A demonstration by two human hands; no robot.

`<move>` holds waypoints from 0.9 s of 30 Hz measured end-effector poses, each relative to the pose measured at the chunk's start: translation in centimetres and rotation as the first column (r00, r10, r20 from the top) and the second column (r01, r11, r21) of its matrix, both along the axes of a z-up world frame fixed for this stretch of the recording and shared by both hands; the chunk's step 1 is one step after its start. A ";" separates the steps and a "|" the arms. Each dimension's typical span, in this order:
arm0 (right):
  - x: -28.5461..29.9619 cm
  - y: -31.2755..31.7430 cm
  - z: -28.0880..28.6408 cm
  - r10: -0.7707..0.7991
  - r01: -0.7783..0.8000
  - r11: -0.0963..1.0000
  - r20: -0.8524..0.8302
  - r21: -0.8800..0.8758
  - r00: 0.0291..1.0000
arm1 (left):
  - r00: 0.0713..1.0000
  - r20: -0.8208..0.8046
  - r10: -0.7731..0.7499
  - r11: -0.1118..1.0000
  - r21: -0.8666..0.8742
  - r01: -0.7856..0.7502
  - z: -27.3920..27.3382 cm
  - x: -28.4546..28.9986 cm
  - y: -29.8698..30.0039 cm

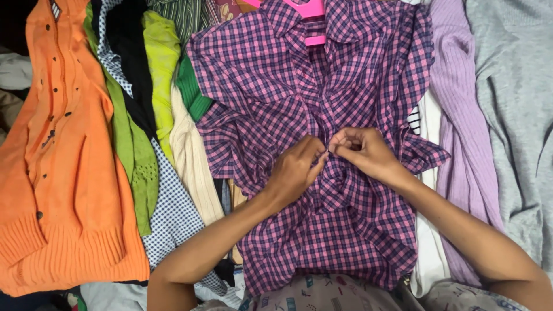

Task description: The person buttons a pink and purple checkered shirt laid on a wooden stool, then picks up a pink hanger and places it into the shirt's collar. They adjust the collar and sleeves on the hanger and smooth the shirt before lifting it.

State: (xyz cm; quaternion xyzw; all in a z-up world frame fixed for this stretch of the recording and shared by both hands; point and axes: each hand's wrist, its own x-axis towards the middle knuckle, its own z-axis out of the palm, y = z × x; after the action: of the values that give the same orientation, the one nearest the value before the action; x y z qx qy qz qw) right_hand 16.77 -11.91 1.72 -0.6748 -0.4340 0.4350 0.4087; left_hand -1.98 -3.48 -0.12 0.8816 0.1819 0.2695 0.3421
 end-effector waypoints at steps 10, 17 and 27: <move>-0.1 0.2 1.5 -0.008 0.008 1.000 -0.018 -0.006 1.000 | 0.987 0.122 0.106 0.941 -0.334 -0.059 0.4 0.4 -0.7; 0.0 0.4 1.7 -0.019 0.019 1.000 -0.053 -0.015 0.998 | 0.982 0.141 0.124 0.812 -0.583 -0.019 1.4 0.2 -0.4; -0.2 0.3 1.6 0.012 -0.012 0.999 -0.002 -0.038 1.000 | 0.966 0.207 0.154 0.712 -0.701 0.037 0.4 0.5 -0.3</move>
State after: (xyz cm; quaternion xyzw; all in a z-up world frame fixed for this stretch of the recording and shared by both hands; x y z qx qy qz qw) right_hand 16.61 -11.60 3.37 -0.6793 -0.4296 0.4462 0.3935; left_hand -1.50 -3.76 0.30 0.6388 0.2536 0.3004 0.6613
